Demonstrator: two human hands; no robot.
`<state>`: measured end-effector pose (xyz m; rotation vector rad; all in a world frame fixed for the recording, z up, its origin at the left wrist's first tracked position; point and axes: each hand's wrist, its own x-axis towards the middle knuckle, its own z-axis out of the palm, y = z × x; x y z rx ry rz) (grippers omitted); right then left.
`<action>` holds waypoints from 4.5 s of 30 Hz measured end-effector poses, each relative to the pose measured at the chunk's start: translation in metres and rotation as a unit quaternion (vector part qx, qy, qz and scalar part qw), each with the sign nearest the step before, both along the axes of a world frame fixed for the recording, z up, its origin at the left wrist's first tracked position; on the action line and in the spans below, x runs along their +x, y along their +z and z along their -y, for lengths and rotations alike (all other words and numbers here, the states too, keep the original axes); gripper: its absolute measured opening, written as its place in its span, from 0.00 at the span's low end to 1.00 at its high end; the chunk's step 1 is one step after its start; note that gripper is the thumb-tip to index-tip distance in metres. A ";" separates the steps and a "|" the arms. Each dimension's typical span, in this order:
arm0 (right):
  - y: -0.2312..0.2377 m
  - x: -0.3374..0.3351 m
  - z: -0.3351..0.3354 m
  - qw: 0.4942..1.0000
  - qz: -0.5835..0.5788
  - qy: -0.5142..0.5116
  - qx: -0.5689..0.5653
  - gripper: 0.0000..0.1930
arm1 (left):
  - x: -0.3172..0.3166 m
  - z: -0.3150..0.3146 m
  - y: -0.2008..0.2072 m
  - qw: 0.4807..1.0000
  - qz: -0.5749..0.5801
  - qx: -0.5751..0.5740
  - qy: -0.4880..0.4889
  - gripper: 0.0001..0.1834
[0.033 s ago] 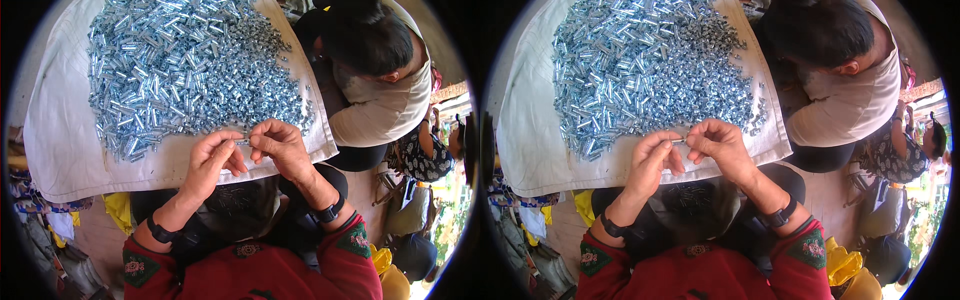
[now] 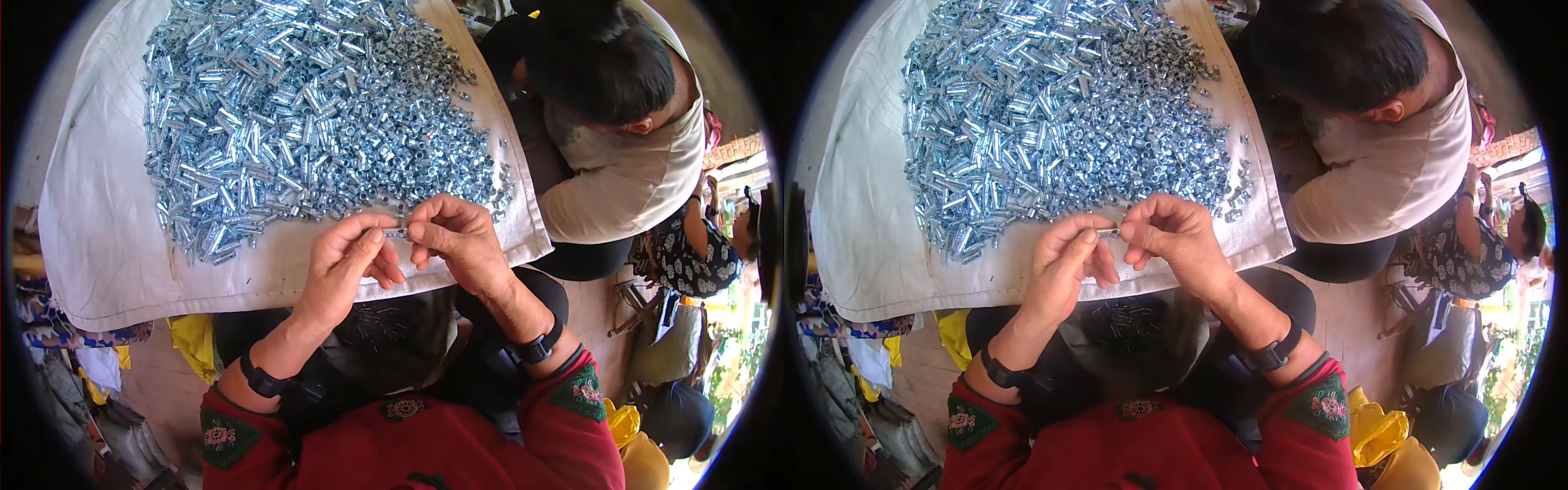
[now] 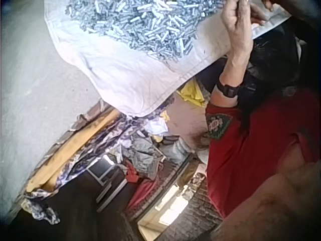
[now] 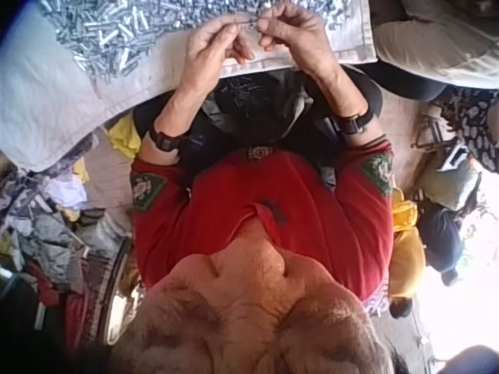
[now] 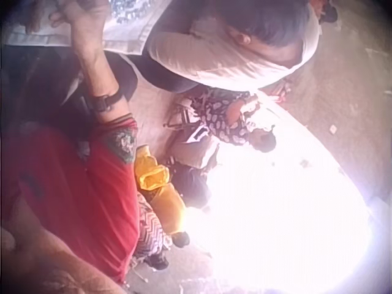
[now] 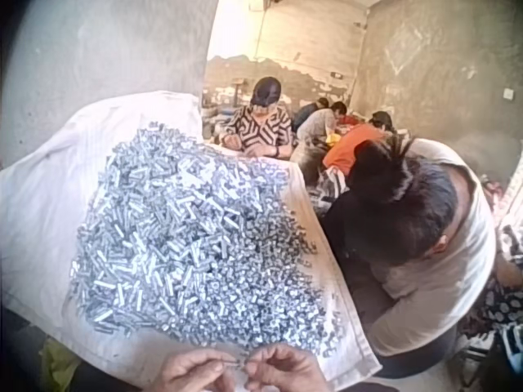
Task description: Sorting and inspecting small metal bolts and components on a work surface.
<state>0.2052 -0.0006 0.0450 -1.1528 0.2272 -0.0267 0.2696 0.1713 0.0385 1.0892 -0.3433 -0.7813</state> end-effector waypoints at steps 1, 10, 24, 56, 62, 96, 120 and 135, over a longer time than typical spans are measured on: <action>0.000 0.000 0.000 1.000 0.001 0.009 0.020 0.06 | -0.001 -0.001 0.001 1.000 0.001 0.000 0.001 0.13; -0.004 -0.010 -0.008 0.993 -0.023 0.096 0.056 0.11 | -0.015 -0.016 -0.002 0.982 -0.142 -0.088 -0.083 0.15; -0.006 0.013 -0.004 0.718 0.091 0.005 -0.690 0.08 | 0.043 -0.066 0.013 0.698 0.595 0.357 0.180 0.14; -0.005 0.030 -0.034 0.687 0.148 0.056 -0.710 0.08 | 0.065 -0.074 -0.004 0.665 0.634 0.391 0.059 0.09; -0.002 0.031 -0.039 0.843 0.067 0.022 -0.533 0.08 | 0.058 -0.062 -0.004 0.704 0.620 0.327 0.120 0.10; 0.003 0.033 -0.040 0.998 0.028 0.031 -0.038 0.05 | 0.048 -0.036 -0.005 0.782 0.573 0.189 0.153 0.09; -0.007 0.038 -0.047 1.000 0.001 0.021 0.016 0.05 | 0.026 -0.042 -0.002 0.961 0.258 0.075 0.064 0.10; -0.010 0.029 -0.053 0.994 0.013 0.101 0.034 0.10 | 0.006 -0.047 0.005 0.994 -0.096 -0.046 -0.014 0.10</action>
